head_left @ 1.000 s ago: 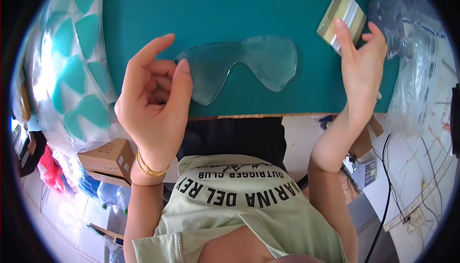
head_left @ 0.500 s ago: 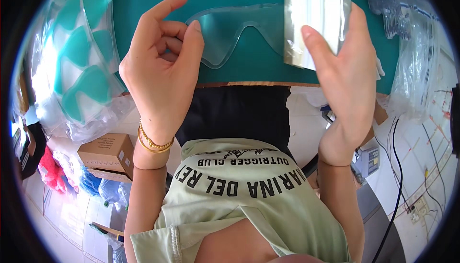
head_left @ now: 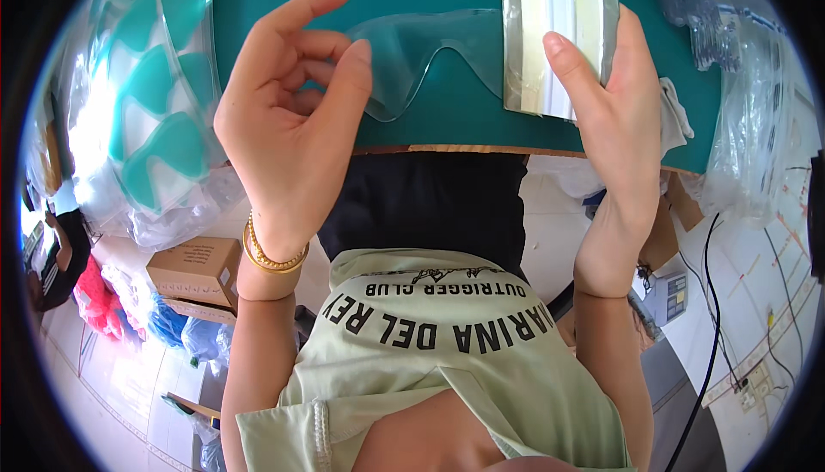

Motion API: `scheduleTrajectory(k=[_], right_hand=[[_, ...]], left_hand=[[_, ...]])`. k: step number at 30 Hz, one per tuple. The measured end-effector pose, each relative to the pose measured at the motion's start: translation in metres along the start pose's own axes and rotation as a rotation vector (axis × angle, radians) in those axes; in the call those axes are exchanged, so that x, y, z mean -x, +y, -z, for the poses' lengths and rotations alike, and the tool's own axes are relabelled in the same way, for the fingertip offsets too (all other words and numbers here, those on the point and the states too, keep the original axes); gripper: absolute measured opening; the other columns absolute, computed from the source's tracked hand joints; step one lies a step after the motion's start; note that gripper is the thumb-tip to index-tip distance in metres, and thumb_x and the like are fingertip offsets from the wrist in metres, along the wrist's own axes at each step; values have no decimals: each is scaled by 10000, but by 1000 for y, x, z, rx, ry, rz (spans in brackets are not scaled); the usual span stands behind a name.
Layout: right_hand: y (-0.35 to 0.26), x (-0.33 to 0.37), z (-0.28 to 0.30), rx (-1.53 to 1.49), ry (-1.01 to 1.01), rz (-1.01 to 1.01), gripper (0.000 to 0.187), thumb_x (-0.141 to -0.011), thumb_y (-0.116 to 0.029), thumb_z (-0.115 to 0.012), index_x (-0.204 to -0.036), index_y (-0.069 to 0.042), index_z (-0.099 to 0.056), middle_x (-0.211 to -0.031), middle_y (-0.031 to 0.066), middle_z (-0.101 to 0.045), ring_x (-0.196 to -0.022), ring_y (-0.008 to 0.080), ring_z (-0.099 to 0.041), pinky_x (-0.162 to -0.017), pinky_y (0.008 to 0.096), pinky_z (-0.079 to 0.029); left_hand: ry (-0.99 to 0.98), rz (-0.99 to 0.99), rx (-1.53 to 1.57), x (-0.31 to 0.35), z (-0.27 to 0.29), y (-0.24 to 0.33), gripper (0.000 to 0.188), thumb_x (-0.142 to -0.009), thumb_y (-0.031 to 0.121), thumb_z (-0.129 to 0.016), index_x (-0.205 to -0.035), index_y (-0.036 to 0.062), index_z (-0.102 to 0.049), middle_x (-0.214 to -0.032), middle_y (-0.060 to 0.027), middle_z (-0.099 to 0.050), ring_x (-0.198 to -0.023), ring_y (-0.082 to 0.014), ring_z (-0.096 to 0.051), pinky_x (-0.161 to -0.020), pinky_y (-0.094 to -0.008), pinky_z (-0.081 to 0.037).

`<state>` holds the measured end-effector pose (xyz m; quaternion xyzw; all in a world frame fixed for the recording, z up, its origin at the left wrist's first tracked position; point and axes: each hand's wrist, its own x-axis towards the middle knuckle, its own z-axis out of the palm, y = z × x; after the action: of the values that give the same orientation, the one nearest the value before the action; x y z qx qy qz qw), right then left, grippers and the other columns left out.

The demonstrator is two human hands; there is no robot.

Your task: Cleaning and inspecting plastic lenses at a production workstation.

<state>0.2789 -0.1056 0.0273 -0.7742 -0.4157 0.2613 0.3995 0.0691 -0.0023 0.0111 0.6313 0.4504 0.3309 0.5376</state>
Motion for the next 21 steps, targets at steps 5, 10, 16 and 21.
scheduleTrajectory(k=[5,10,16,21], right_hand=[[-2,-3,-6,-32,-15,-39,412,-944,-181,-680,-1214,76,-505,-970,176,-702,-844,216,-688,-767,343,-541],[-5,-6,-7,-31,-68,-30,381,-963,-161,-663,-1270,29,-543,-1115,99,-669,-987,130,-626,-874,281,-499],[-30,-18,-30,46,-156,72,333,-947,-138,-666,-1195,31,-525,-1004,153,-660,-893,252,-635,-809,331,-508],[-39,-30,-21,-109,-131,-8,295,-948,-160,-665,-1120,32,-522,-993,211,-670,-912,355,-675,-804,379,-510]], left_hand=[[-8,-224,183,1,-8,13,351,-887,-50,-694,-1229,-21,-625,-832,-41,-692,-512,-7,-487,-417,-147,-341],[-10,-227,191,2,-6,12,353,-902,-45,-685,-1245,-23,-607,-849,-54,-695,-507,-12,-488,-411,-152,-348],[-7,-12,66,5,10,5,387,-901,-36,-693,-1270,-21,-578,-873,-48,-698,-665,-20,-585,-498,-142,-418],[-51,94,55,8,19,-1,397,-923,-18,-655,-1310,10,-574,-912,-39,-706,-702,-33,-601,-542,-176,-480]])
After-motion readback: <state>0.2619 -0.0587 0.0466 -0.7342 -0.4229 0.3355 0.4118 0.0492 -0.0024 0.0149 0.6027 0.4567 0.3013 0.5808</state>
